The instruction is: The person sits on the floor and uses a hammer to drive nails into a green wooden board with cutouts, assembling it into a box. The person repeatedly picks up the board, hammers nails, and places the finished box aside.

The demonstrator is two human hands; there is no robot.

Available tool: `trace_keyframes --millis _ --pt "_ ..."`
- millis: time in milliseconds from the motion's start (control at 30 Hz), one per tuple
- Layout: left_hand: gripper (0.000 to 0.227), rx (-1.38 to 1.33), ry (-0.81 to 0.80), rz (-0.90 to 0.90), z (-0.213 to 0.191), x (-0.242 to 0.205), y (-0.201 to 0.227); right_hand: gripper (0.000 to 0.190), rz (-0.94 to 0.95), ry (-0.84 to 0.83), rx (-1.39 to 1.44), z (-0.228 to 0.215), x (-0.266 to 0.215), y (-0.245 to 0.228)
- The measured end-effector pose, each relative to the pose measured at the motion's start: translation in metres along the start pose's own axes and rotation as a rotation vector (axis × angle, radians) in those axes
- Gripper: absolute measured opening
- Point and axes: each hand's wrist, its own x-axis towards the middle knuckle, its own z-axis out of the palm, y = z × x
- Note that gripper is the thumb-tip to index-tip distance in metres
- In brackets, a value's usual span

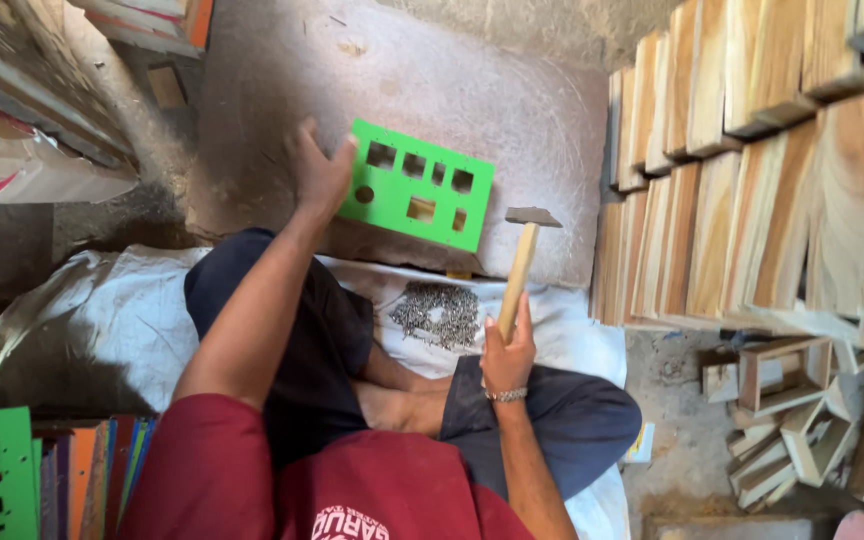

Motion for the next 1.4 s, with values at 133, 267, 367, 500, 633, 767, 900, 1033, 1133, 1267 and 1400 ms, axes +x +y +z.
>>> trace_keyframes --millis 133,267,367,500,633,767,900,1033,1133,1267,1400 --pt "0.061 0.349 -0.281 0.089 -0.025 -0.033 0.035 0.078 0.058 -0.145 0.094 0.009 -0.005 0.015" --pt "0.067 0.236 -0.368 0.039 -0.046 -0.03 0.089 0.08 0.084 -0.177 0.239 0.012 -0.009 0.025" --pt "0.068 0.271 -0.38 0.147 -0.054 -0.015 0.142 0.079 0.116 -0.269 0.282 0.008 -0.008 0.03" --pt "0.089 0.43 -0.379 0.571 -0.06 0.01 0.21 0.077 0.128 -0.329 0.126 0.012 -0.022 0.026" --pt "0.064 0.695 -0.577 0.513 -0.066 -0.003 0.245 0.067 -0.51 -0.18 -0.204 0.003 -0.041 -0.018" --pt "0.064 0.707 -0.465 0.599 -0.064 -0.029 0.246 0.056 -0.672 -0.089 -0.284 -0.038 -0.042 -0.098" --pt "0.063 0.758 -0.439 0.646 -0.064 -0.035 0.246 0.056 -0.743 -0.04 -0.249 -0.056 -0.043 -0.173" --pt "0.063 0.696 -0.38 0.653 -0.061 -0.04 0.247 0.062 -0.365 -0.165 -0.637 -0.042 -0.036 -0.211" --pt "0.057 0.716 -0.378 0.631 -0.06 -0.046 0.245 0.065 -0.534 -0.192 -0.588 -0.044 -0.036 -0.215" --pt "0.055 0.743 -0.389 0.644 -0.061 -0.048 0.242 0.063 -0.694 -0.123 -0.476 -0.043 -0.04 -0.203" --pt "0.055 0.756 -0.392 0.628 -0.06 -0.049 0.244 0.066 -0.491 -0.139 -0.566 -0.036 -0.037 -0.189"
